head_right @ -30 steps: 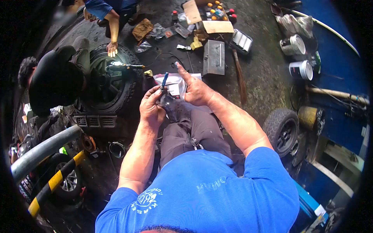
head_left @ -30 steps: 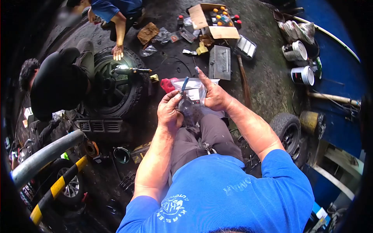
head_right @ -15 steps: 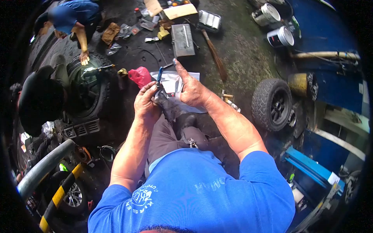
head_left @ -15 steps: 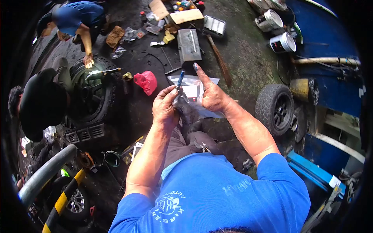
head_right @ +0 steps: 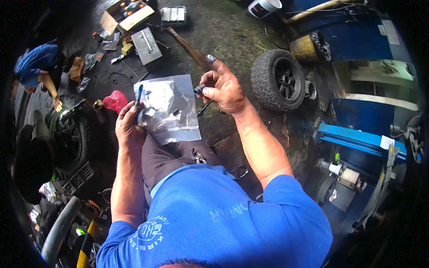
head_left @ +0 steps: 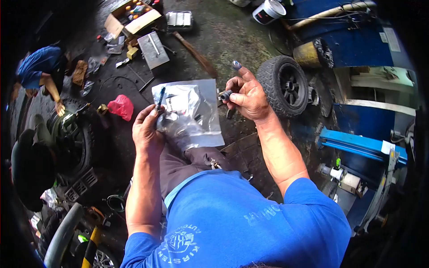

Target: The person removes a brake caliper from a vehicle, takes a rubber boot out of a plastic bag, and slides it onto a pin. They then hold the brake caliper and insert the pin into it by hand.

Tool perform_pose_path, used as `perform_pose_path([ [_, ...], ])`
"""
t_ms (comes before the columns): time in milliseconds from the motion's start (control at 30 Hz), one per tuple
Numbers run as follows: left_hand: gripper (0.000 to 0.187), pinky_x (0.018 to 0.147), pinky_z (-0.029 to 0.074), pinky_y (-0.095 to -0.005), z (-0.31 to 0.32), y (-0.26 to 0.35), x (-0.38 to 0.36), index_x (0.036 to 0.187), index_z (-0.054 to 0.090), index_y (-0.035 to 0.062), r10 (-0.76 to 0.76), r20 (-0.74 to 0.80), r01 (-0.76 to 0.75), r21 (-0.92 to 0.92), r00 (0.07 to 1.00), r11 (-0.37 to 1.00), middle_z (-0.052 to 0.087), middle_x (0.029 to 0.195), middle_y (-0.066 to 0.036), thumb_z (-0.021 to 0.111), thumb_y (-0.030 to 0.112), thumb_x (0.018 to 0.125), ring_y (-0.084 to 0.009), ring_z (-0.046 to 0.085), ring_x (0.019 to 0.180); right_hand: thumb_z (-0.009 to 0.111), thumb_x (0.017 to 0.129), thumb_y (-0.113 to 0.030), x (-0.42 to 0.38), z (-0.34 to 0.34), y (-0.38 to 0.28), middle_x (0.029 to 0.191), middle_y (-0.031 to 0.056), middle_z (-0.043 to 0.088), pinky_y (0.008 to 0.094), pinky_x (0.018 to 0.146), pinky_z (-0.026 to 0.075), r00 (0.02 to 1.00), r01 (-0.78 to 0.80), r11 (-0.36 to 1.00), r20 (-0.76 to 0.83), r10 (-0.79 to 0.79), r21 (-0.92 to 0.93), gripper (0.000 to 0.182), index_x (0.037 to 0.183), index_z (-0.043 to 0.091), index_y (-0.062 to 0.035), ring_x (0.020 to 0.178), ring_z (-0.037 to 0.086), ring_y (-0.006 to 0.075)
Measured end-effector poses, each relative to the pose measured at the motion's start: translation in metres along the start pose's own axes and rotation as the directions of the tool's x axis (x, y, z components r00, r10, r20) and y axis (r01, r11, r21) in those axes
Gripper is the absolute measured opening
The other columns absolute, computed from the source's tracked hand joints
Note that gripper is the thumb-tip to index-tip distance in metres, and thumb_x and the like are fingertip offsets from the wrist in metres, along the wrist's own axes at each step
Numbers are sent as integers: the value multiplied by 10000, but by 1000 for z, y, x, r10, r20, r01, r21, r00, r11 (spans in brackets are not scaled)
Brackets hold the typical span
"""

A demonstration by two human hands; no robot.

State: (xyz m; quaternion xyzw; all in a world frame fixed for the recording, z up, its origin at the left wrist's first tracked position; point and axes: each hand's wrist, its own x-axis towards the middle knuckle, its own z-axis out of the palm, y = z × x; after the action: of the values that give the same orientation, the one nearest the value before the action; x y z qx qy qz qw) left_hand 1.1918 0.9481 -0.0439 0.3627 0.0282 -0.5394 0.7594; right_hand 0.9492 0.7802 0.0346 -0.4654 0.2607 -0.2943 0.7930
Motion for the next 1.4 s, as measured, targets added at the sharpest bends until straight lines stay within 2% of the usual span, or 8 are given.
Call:
perform_pose_path([
  [67, 207, 872, 536, -363, 2, 0, -5, 1039, 624, -34, -17, 5, 17, 51, 1000, 999, 690, 965, -155, 663, -1, 839, -236, 673, 905, 670, 777, 21, -10, -3, -5, 1020, 103, 584, 288, 609, 573, 1000, 22, 992, 6, -23, 126, 776, 1457, 334, -142, 834, 670, 220],
  [200, 203, 843, 533, -332, 4, -3, -9, 1014, 635, -27, -42, 26, 37, 156, 999, 987, 693, 942, -136, 688, 3, 820, -215, 671, 876, 677, 773, 11, -18, -2, -7, 1013, 92, 576, 275, 646, 567, 998, 52, 983, -31, -47, 177, 758, 1445, 357, -135, 842, 661, 195],
  [400, 239, 846, 500, -278, 5, 13, -5, 1048, 626, -61, -26, 82, 1, 294, 996, 956, 676, 963, -117, 684, -38, 817, -166, 647, 868, 667, 764, 26, -14, 12, -7, 1000, 74, 564, 243, 651, 517, 994, 113, 993, -3, -113, 25, 777, 1457, 342, -109, 869, 610, 141],
  [500, 240, 826, 495, -258, 6, 20, -3, 1062, 625, -64, -59, 87, 25, 348, 994, 937, 668, 972, -110, 675, -37, 828, -144, 631, 859, 605, 760, 106, -5, 23, -11, 980, 81, 566, 224, 648, 506, 995, 98, 995, -5, -98, 22, 776, 1450, 371, -161, 815, 589, 131],
  [700, 223, 805, 496, -253, 13, 34, 7, 1056, 634, -56, -112, 146, 48, 385, 983, 922, 665, 954, -81, 677, -24, 839, -129, 622, 851, 576, 758, 110, 11, 34, -3, 999, 89, 565, 230, 632, 500, 996, 87, 996, 9, -88, 17, 779, 1456, 360, -163, 803, 575, 124],
  [900, 239, 797, 498, -249, 24, 45, 12, 1063, 648, -40, -142, 199, 31, 474, 970, 880, 674, 948, -65, 705, 1, 834, -110, 615, 850, 546, 751, 129, 22, 50, -5, 1026, 101, 577, 228, 636, 489, 992, 86, 993, -83, -92, -77, 806, 1467, 339, -178, 798, 569, 118],
  [1133, 233, 806, 499, -247, 34, 54, 16, 1067, 652, -42, -178, 259, 9, 543, 949, 840, 677, 957, -63, 701, 7, 844, -104, 614, 861, 635, 766, 142, 38, 69, 7, 1013, 87, 587, 292, 833, 511, 980, 139, 944, -97, -175, -300, 855, 1485, 289, -166, 885, 602, 136],
  [1400, 248, 800, 495, -248, 37, 61, 23, 1086, 648, -50, -227, 284, 53, 512, 932, 857, 677, 955, -63, 694, 42, 861, -101, 611, 854, 628, 772, 149, 45, 72, 6, 1029, 100, 598, 300, 858, 507, 978, 166, 911, -58, -202, -377, 867, 1495, 264, -161, 921, 609, 148],
])
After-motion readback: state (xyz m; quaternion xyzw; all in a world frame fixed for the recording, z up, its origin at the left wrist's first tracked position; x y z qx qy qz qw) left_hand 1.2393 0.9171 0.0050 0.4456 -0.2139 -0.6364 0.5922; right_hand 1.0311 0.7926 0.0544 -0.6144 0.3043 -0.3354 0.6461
